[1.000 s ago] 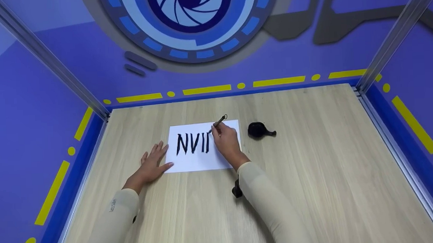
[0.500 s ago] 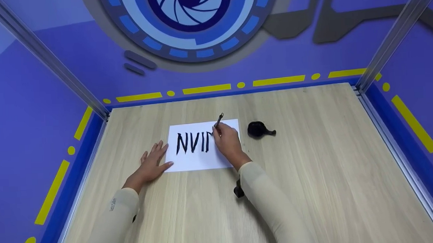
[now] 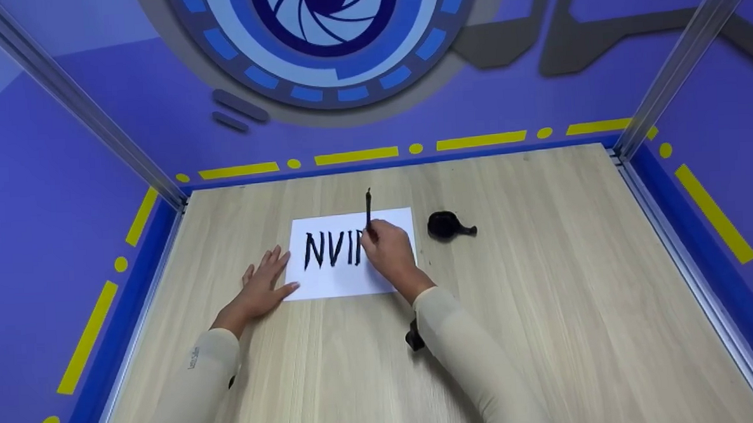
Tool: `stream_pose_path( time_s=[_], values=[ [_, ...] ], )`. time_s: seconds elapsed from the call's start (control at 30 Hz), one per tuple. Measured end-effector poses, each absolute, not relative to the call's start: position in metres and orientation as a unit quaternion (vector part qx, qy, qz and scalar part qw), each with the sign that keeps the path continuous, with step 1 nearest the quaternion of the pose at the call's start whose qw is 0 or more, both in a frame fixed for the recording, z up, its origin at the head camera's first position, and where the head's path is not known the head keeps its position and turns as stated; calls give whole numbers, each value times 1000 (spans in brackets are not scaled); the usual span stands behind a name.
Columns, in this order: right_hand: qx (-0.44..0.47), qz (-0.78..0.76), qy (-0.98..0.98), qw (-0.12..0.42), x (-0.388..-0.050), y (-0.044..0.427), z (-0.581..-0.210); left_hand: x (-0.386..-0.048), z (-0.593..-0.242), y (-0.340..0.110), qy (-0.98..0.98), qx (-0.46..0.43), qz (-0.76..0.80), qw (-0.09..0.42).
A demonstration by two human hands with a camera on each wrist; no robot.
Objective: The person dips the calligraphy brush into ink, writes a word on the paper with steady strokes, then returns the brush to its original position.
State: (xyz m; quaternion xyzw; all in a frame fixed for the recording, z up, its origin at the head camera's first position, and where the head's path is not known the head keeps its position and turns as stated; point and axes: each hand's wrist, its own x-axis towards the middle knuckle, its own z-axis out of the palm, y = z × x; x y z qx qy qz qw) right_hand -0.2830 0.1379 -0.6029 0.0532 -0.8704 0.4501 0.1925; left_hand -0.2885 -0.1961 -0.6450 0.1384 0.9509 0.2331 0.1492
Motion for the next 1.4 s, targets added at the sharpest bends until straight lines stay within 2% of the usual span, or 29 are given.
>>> stream_pose_path(
  time_s=[0.27,0.5,0.9,1.13,1.4],
  values=[
    [74,450,-870,190,-272,127,-602,-288,-644,-196,951,134,236,149],
    [72,504,-847,154,-264,119,-600,-289,-646,-196,950,137,240,147],
    [-43,606,-753,253,-277,153,-574,-289,-647,-197,951,139,232,152],
    [-83,602,-758,236,-277,177,-575,-289,-645,-197,949,142,236,151],
    [-86,610,-756,221,-274,183,-585,-289,-646,-197,950,143,237,146]
  ],
)
